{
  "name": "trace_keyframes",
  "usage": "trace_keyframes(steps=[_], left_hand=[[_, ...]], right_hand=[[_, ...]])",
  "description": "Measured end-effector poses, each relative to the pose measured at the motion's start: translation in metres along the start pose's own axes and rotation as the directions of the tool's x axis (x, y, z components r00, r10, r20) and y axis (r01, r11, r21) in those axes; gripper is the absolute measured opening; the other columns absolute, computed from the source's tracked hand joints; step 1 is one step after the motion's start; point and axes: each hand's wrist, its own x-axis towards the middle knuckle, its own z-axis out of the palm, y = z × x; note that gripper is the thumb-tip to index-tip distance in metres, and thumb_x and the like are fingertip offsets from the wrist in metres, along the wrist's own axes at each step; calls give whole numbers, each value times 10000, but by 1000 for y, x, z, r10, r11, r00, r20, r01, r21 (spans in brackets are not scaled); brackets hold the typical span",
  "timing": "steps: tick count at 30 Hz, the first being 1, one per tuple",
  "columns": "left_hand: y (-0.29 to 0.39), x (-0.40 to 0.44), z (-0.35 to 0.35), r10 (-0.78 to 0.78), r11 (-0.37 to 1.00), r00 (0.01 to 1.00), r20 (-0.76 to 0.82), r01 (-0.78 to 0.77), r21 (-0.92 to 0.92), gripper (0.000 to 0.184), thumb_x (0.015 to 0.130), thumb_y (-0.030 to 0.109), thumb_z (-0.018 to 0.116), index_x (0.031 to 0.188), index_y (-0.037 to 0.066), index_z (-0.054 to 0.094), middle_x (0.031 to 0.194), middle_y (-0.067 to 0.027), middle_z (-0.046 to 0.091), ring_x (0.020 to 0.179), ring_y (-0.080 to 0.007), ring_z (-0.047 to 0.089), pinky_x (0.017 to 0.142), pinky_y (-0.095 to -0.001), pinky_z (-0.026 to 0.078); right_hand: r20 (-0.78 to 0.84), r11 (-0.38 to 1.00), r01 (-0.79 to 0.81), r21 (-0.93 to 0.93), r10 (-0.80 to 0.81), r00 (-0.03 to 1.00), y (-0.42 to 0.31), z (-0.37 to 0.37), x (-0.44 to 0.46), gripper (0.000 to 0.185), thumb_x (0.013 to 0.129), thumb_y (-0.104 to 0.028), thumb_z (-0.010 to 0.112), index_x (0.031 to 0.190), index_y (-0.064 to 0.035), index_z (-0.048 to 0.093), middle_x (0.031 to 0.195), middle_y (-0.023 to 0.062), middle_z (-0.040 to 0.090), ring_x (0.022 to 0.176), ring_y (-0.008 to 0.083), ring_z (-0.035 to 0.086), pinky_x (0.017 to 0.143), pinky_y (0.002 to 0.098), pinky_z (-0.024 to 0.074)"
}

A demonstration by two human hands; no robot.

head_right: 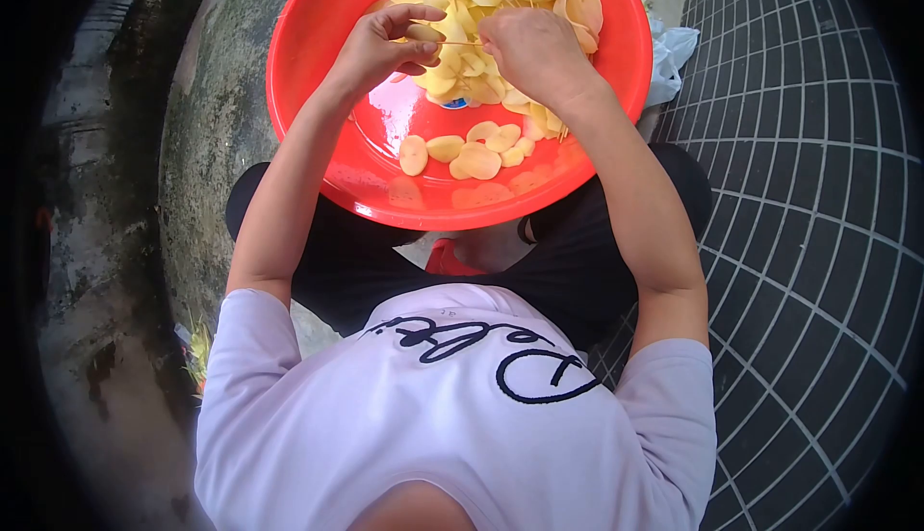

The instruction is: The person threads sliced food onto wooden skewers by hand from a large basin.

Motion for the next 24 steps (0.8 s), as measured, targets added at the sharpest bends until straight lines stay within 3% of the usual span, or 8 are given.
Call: trace_keyframes(steps=[4,7,13,19,24], left_hand=[[3,-2,3,-12,999,1000,-15,12,-33,372,853,-33,693,1216,23,634,933,-75,728,805,-133,710,709,-264,619],[1,-1,1,-20,1000,999,26,20,-22,407,883,-4,669,1280,44,597,1025,-92,727,869,-150,722,757,-261,615],[2,-3,7,-9,995,1000,12,10,-101,356,867,-36,677,1217,-6,621,949,-89,725,805,-142,709,718,-269,620],[1,-2,13,13,996,998,55,-8,-86,352,886,25,694,1233,50,634,972,-78,732,848,-131,717,742,-257,609],[-4,0,24,1,998,995,99,-7,64,363,891,53,704,1246,55,629,971,-61,728,833,-110,711,728,-247,599]], right_hand=[[-3,1000,6,6,-6,1000,1,1,0,130,872,-152,615,845,-36,668,801,151,662,813,339,661,728,459,509],[-14,1000,13,27,-13,1000,-1,-4,-1,129,873,-149,610,848,-35,665,801,149,661,821,337,660,736,459,508],[39,1000,11,28,-12,999,-3,-6,-2,130,878,-159,612,865,-43,670,825,144,670,834,332,661,744,463,508],[61,997,-13,75,8,998,-8,-1,-1,140,888,-178,618,877,-51,678,838,139,681,853,330,665,743,466,512],[164,1000,-18,23,14,986,-16,5,-1,151,888,-186,628,860,-50,685,817,141,683,842,333,668,740,472,513]])
